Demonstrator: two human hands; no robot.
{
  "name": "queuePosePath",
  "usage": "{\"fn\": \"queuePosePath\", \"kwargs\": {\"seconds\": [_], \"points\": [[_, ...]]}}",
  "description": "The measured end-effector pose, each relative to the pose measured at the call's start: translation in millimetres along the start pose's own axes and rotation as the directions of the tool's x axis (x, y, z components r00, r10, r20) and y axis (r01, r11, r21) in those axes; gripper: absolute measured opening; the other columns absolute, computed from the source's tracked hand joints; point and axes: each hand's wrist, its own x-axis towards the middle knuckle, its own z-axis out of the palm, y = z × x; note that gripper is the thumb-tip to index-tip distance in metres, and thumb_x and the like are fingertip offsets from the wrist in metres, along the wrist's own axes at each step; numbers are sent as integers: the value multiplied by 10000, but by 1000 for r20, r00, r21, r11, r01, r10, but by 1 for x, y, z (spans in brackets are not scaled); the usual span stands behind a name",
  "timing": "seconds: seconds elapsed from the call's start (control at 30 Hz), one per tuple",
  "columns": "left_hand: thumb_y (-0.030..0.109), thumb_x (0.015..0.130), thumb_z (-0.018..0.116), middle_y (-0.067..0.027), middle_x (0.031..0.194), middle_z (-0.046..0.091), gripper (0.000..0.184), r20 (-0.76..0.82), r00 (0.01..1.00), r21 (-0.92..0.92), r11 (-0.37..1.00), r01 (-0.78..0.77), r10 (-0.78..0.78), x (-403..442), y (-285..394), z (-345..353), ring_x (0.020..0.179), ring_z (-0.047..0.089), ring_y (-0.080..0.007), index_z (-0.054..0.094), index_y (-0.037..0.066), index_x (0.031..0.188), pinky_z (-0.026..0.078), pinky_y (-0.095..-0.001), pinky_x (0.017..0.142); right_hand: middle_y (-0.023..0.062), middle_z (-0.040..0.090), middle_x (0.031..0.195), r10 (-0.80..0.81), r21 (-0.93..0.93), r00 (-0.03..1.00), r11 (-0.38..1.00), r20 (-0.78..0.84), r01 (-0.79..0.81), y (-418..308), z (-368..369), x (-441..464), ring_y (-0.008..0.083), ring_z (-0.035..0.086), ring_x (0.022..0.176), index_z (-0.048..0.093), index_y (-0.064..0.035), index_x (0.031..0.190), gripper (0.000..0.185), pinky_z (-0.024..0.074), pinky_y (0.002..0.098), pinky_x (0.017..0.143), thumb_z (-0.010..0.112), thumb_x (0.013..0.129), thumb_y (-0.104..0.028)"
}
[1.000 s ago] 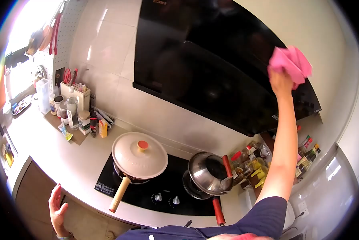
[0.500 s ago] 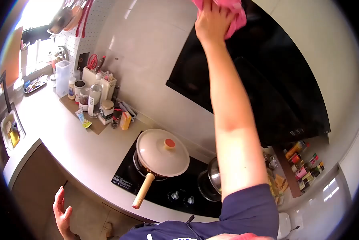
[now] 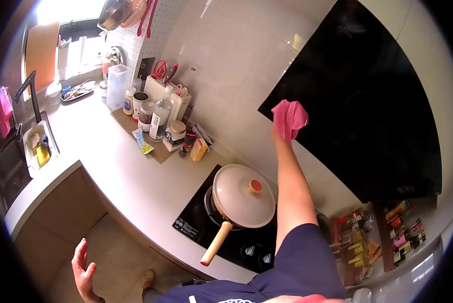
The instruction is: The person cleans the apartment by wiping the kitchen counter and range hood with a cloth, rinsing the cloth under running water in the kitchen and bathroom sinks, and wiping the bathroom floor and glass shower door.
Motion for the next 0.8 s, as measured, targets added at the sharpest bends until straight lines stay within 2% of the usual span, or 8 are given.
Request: {"fn": "queuePosePath", "kwargs": {"seconds": [0.17,0.27,0.33,0.4,0.5,0.6,0.73,0.8], "points": [[406,706,744,-124,1411,391,823,12,1000,0,1000,7,-7,33,18,19,1336,323,-256,416,-5,1340,216,-389,1098,49,482,408,234,185,850,916,472,-355,-42,-124,205,169,490,396,509,-93,425,391,372,304,417,488,803,-192],[302,709,719,-138,1419,384,765,90,996,-30,1000,1,2,73,36,44,1338,323,-252,418,-16,1337,219,-363,1101,139,621,802,25,-279,998,960,-50,-38,-10,-86,262,223,615,805,623,-42,808,286,476,347,713,535,819,-314],[291,715,716,-141,1421,381,755,128,992,-33,999,2,2,93,38,61,1338,324,-251,419,-23,1333,221,-362,1100,155,629,990,-293,-827,952,555,-90,92,-4,-87,281,250,596,977,611,-22,906,304,463,414,835,496,872,-302],[318,721,732,-141,1418,382,761,168,985,-42,999,-29,36,106,37,74,1335,327,-248,426,-25,1328,230,-360,1095,222,490,1212,-123,-577,846,780,-519,-241,-40,-100,285,384,420,1177,519,13,1173,381,254,564,1026,466,879,-223],[361,715,747,-140,1413,387,781,217,975,-29,999,-43,48,118,33,81,1331,331,-241,436,-16,1325,236,-354,1090,216,416,1297,-260,-410,948,896,-182,167,-39,-30,220,483,334,1220,571,-41,1065,332,183,733,906,483,848,-276],[374,712,747,-136,1410,391,779,225,974,-12,1000,10,-7,110,29,71,1325,340,-231,451,-19,1315,242,-346,1084,187,569,1052,-112,-61,891,986,440,154,-30,21,111,400,504,1060,566,-62,1064,269,390,561,797,523,836,-199],[367,705,745,-130,1411,395,787,181,981,32,998,62,-67,100,20,43,1326,341,-228,441,-10,1325,237,-345,1087,200,584,1027,-114,60,793,993,599,98,-32,34,37,377,545,952,568,-16,1033,246,423,529,765,500,826,-133],[370,703,745,-129,1410,397,793,157,985,49,997,62,-69,103,20,33,1326,341,-229,437,-8,1329,236,-345,1087,200,599,965,-266,153,901,962,341,227,-34,25,31,374,571,889,570,-21,1015,235,430,515,740,495,812,-113]]}}
